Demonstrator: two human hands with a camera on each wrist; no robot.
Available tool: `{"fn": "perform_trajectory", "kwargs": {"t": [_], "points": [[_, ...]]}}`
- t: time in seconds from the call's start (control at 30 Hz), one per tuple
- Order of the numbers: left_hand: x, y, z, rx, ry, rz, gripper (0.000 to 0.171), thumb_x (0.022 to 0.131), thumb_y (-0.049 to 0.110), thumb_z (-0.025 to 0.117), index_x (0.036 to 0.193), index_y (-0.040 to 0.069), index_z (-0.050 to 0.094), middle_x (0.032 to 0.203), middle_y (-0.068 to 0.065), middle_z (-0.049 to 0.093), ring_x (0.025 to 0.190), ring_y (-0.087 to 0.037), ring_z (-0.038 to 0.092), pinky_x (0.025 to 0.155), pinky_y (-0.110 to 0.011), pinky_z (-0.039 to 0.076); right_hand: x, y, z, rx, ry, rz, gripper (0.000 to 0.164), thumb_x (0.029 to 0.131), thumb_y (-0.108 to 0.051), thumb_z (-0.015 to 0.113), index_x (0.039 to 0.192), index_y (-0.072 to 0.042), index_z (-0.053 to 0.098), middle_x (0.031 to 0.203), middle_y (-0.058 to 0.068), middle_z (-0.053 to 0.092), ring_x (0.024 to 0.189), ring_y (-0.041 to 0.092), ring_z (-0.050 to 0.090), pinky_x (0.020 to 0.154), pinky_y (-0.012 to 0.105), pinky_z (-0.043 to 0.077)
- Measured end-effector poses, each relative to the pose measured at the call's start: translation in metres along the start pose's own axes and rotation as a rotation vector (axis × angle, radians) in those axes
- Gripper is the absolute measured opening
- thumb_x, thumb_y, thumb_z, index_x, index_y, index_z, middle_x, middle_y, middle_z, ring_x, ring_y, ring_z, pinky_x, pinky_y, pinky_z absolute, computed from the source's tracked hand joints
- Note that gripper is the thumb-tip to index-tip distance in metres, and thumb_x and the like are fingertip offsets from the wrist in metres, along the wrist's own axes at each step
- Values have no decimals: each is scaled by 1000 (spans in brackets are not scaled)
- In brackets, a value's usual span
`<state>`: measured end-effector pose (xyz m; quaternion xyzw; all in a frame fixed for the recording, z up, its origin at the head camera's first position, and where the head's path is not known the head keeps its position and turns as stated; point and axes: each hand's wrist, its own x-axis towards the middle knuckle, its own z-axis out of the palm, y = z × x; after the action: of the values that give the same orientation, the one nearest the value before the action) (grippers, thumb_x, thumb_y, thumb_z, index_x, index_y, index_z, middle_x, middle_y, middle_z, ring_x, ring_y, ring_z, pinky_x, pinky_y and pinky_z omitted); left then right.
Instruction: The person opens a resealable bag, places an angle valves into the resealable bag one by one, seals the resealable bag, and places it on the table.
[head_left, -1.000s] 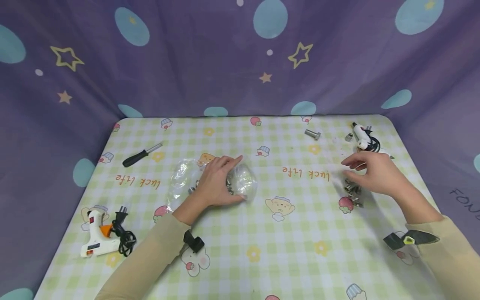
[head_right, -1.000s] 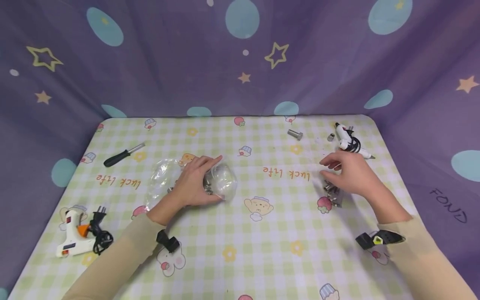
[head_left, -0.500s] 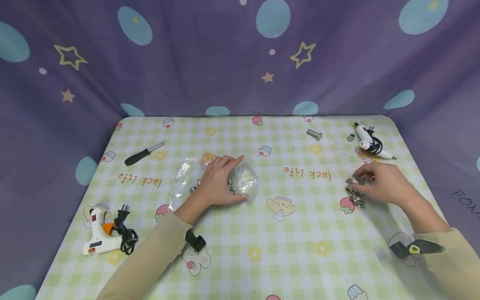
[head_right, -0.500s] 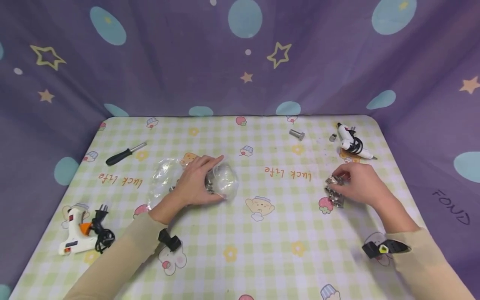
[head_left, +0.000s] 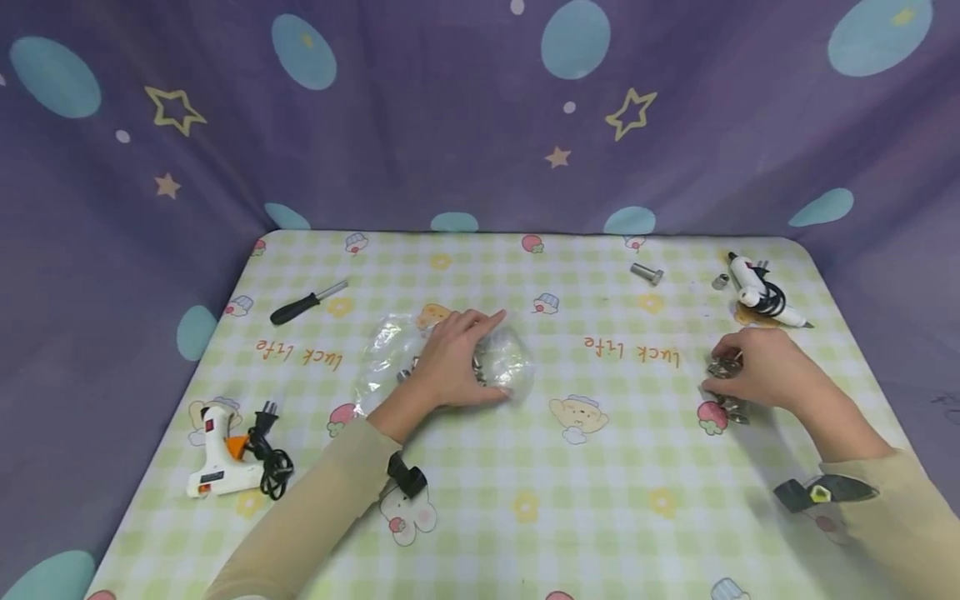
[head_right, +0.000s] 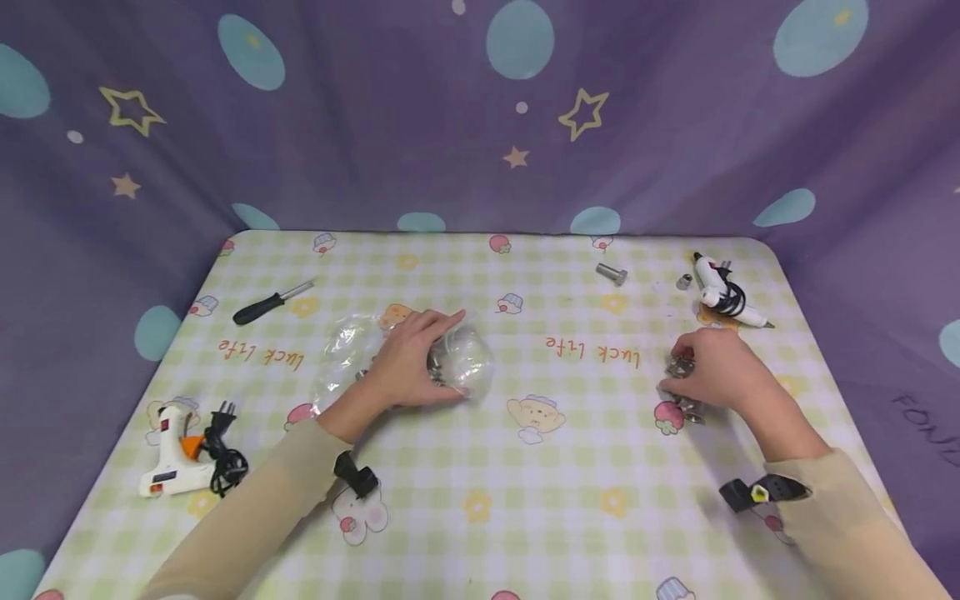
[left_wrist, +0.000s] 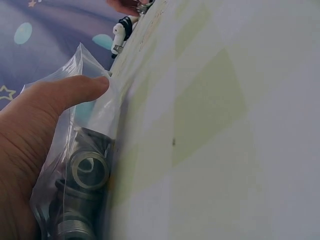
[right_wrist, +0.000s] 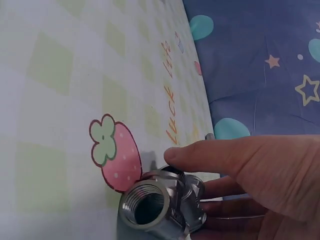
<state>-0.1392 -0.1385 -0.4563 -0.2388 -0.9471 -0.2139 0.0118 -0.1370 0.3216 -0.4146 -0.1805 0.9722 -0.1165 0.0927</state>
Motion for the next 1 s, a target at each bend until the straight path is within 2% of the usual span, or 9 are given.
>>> {"fn": "perform_trajectory", "kwargs": {"t": [0.17,0.27,0.5,0.73,0.87,1.0], "points": [[-1,0,-3,2,-3,1,121,62,66,92,163,19,44,141,-6,60,126,-28,56,117,-54,45,1,-2,5,10,11,-15,45,75,-36,95,102,-3,79,90,2,77,79,16,67,74,44,58],[-1,-1,-4,7,2,11,121,62,67,92,163,19,45,140,-6,60,125,-28,56,116,-54,46,1,-5,5,15,43,-22,41,78,-32,93,103,-3,79,92,5,78,80,19,69,76,47,59],[1,-1,-1,-1,6,21,121,61,66,92,162,17,46,139,-8,61,124,-29,57,116,-55,46,7,-16,0,58,228,-77,30,82,-28,91,99,-7,80,91,7,80,81,26,77,75,49,63],[-1,-2,-2,4,19,29,121,61,66,92,162,18,46,139,-9,61,124,-30,58,116,-55,46,27,-48,-5,162,335,-95,30,82,-32,91,102,-12,80,91,7,81,79,25,79,74,48,64],[-1,-2,-1,8,17,22,122,61,67,92,163,19,45,139,-9,61,124,-29,58,116,-54,46,46,-67,-3,235,341,-131,29,83,-30,91,102,-13,79,94,6,81,82,25,80,76,44,65],[0,-2,0,14,14,19,122,61,67,91,163,20,45,139,-8,61,125,-29,58,117,-54,46,63,-86,3,318,336,-203,26,83,-25,91,100,-12,76,95,4,76,86,23,79,79,38,67]]}}
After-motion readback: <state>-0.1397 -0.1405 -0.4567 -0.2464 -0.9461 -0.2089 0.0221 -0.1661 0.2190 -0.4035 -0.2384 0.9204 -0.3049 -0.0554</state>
